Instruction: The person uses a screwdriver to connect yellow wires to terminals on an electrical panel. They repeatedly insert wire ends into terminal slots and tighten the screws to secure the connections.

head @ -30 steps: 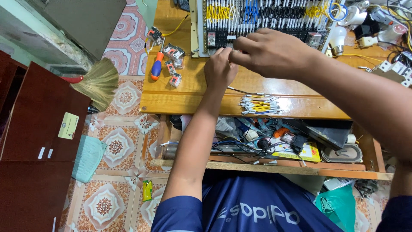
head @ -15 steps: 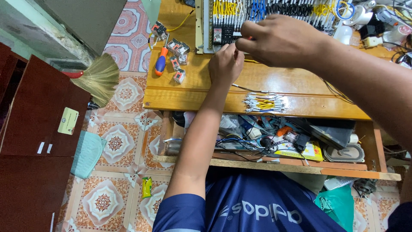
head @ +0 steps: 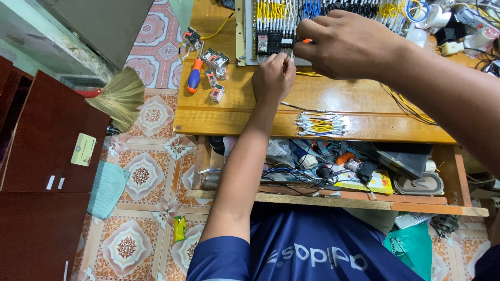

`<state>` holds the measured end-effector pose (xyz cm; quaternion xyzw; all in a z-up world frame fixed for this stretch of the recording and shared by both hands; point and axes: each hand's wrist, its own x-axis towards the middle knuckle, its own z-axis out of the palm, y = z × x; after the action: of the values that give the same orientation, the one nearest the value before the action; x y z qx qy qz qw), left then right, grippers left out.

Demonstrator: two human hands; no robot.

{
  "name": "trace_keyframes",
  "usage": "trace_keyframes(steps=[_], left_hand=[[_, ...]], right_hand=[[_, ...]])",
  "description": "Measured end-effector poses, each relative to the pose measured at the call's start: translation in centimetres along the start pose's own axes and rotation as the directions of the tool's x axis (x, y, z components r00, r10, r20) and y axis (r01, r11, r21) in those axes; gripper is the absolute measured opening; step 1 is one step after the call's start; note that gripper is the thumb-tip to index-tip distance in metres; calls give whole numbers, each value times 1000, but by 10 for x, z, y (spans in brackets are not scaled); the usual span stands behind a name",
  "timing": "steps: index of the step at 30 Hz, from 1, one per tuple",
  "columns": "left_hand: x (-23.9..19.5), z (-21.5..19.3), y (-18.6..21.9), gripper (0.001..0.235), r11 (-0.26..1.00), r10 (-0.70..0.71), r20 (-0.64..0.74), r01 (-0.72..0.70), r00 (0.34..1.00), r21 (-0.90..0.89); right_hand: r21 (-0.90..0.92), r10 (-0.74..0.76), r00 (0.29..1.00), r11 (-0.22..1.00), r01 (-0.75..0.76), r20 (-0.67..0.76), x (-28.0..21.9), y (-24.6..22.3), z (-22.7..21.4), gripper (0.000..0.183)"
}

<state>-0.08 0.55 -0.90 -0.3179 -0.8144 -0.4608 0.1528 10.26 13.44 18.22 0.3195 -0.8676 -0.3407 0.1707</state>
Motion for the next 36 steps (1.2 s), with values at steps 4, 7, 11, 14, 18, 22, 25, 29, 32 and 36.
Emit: trace_keyframes(steps=[4,7,11,14,18,22,25,29,32,36], left_hand=[[-1,-4,3,23,998,55,-43,-55,998,-2],[-2,-10,9,22,999,48,-31,-48,998,-5],[-1,-10,11,20,1000,11,-15,-11,1000,6],[0,-7,8,21,1000,3,-16,-3,1000,6],[2,-8,6,21,999,-33,11,33,999,-24],[3,-14,12,20,995,-88,60,90,994,-32],[3,-13,12,22,992,-117,83,120,990,-27],[4,-14,15,22,990,-138,102,138,985,15],[6,-9,11,21,978,-207,153,199,966,67],[10,-9,12,27,951,-304,230,280,924,130]], right_hand=[[24,10,1000,1000,-10,-11,0,-1,0,24],[61,31,1000,998,-30,-5,1,-1,0,22],[94,29,999,995,-27,-16,2,-2,-3,16],[99,32,999,995,-30,-13,2,-3,-1,16],[75,39,999,996,-39,-7,3,-5,2,20],[127,39,999,991,-39,8,4,-8,2,22],[203,43,999,978,-48,32,6,-12,-2,24],[154,135,990,978,-141,45,9,-22,0,19],[136,161,986,977,-164,35,11,-25,-7,21],[29,161,987,987,-161,-1,13,-32,-2,15]])
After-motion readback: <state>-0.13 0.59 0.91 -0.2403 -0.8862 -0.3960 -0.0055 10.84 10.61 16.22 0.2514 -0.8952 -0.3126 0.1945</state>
